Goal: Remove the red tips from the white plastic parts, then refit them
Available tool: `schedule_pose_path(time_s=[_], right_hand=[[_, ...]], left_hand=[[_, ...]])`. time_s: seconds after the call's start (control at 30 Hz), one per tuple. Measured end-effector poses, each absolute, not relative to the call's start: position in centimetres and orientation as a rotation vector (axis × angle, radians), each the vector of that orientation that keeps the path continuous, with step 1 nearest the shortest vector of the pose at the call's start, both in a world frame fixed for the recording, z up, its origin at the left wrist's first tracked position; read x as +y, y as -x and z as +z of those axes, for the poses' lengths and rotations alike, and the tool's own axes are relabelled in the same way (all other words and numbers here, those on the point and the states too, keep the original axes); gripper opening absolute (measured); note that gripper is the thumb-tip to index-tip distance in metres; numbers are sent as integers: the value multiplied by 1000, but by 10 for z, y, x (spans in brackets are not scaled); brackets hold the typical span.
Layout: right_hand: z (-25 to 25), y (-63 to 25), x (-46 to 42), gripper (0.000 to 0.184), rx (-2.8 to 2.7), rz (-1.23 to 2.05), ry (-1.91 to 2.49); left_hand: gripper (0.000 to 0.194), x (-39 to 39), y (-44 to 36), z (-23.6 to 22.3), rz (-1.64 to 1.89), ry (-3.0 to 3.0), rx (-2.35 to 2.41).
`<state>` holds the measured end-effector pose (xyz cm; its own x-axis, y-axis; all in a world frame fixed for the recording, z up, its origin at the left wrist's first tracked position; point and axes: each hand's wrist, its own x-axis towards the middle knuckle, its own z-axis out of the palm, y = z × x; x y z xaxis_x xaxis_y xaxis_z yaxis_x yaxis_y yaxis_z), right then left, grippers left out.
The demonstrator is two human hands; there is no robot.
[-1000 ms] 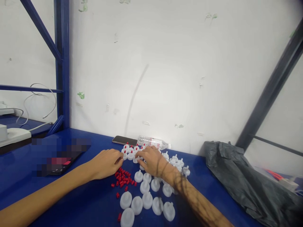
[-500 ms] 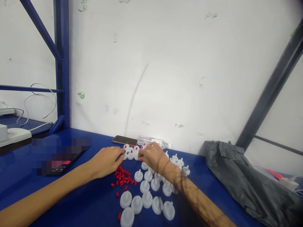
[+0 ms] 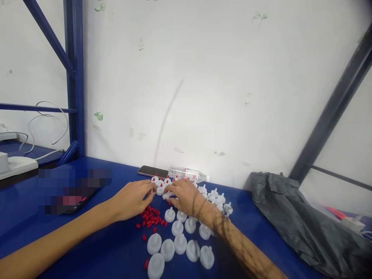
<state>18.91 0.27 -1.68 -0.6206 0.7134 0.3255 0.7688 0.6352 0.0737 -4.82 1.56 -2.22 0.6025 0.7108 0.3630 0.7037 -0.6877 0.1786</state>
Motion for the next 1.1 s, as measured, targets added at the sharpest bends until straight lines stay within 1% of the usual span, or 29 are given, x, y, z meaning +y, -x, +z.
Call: schedule_pose_path(time_s=[0.13,0.27,0.53,0.57,0.67,0.73,0.83,0.97,1.1], right_hand=[[-14,-188,6,17,-2557,-271,1242],[-3,-186,1,13,-2437,-189,1283],[8,-176,-11,9,-2200,130,1301],[8,-176,-12,10,-2189,172,1280],[10,-178,-12,22,-2203,245,1156],[9,-180,-13,26,-2259,190,1086],[5,-180,-13,26,-2329,36,1099],[3,-178,-13,24,-2390,-119,1127],[5,-177,-13,29,-2467,-312,1078]], left_hand=[[30,14,48,-22,664,-2797,1204],[30,8,46,-18,724,-2755,1173],[30,1,40,-16,813,-2741,1098],[31,1,40,-16,822,-2747,1096],[30,4,39,-20,873,-2745,1098],[29,5,39,-23,922,-2725,1105],[30,3,38,-25,967,-2688,1149],[31,-2,37,-24,880,-2783,1194],[36,0,37,-23,872,-2832,1163]])
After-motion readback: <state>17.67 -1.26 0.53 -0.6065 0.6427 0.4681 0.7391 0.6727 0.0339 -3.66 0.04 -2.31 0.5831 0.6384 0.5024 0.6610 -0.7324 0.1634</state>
